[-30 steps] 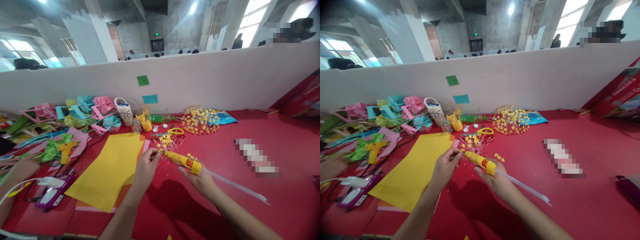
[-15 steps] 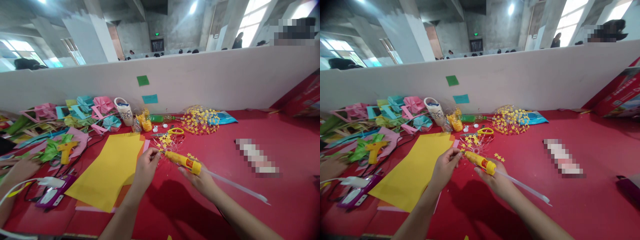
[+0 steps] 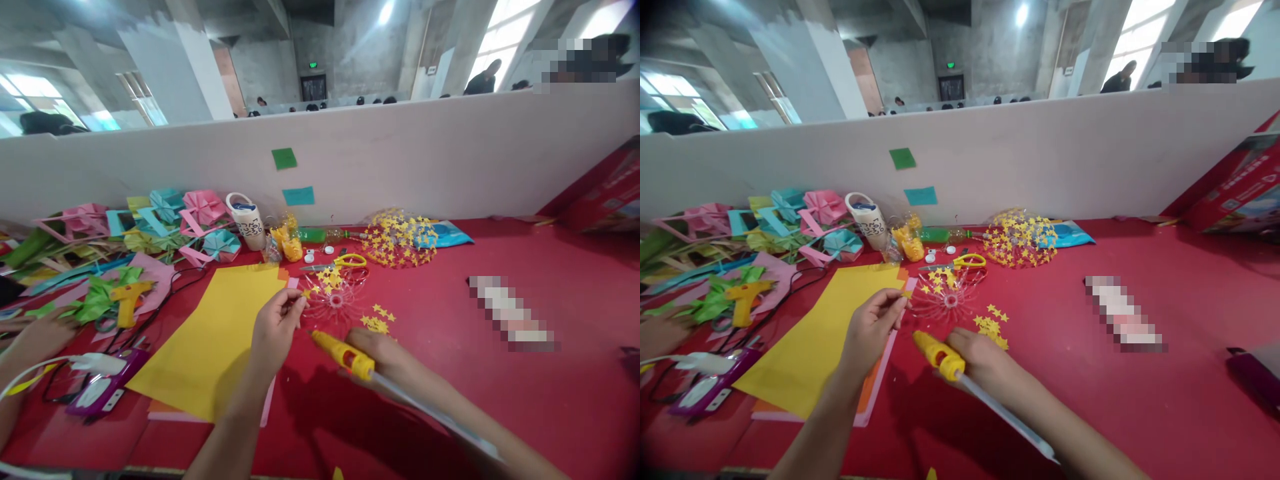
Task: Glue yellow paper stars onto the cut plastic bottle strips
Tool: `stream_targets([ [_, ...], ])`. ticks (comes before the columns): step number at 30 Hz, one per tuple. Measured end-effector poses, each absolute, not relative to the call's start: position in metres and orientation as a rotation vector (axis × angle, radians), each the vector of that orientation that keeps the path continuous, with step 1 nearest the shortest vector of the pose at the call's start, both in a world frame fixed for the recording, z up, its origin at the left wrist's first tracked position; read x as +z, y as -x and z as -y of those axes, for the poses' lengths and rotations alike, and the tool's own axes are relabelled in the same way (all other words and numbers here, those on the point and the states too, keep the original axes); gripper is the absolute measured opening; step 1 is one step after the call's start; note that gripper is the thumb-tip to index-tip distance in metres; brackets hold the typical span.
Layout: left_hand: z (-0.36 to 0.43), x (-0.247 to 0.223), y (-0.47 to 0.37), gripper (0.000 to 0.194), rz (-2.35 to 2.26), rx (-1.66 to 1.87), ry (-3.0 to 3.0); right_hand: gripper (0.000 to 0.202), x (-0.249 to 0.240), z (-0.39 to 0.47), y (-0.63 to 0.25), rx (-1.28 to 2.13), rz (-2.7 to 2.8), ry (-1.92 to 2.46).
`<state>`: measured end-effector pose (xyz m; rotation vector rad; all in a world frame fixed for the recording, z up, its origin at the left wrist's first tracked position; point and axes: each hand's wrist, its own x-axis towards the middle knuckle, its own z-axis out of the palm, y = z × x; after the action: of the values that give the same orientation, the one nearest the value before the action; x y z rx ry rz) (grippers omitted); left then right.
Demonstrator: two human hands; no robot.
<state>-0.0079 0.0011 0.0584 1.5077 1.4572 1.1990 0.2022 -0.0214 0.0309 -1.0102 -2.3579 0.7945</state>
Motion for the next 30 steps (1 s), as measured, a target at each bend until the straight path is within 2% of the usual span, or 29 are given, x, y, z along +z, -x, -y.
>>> stream_targets([
  [2,-0.002,0.059,0.008,0.018,-1.406,1.157,-1.427,0.009,0.023,0.024,-0.196,0.843,2.408,1.074],
  [7,0.0,0.054,-0.002,0.019,-1.264,1.026,-1.315,0.03,0.007,0.026,-0.181,0.827,2.548,1.073],
  [13,0.001,0.05,-0.015,0.018,-1.172,0.947,-1.237,0.023,0.006,0.023,-0.182,0.625,2.634,1.107],
  [16,-0.001,0.05,-0.018,0.016,-1.121,0.907,-1.189,0.007,0.02,0.015,-0.195,0.562,2.512,1.054],
  [20,-0.003,0.05,-0.021,0.015,-1.022,0.824,-1.104,0.011,0.043,0.002,-0.212,0.425,2.154,1.029],
  [30,-0.007,0.048,-0.027,0.008,-0.915,0.736,-0.98,0.012,0.043,-0.01,-0.212,0.312,2.228,0.851],
])
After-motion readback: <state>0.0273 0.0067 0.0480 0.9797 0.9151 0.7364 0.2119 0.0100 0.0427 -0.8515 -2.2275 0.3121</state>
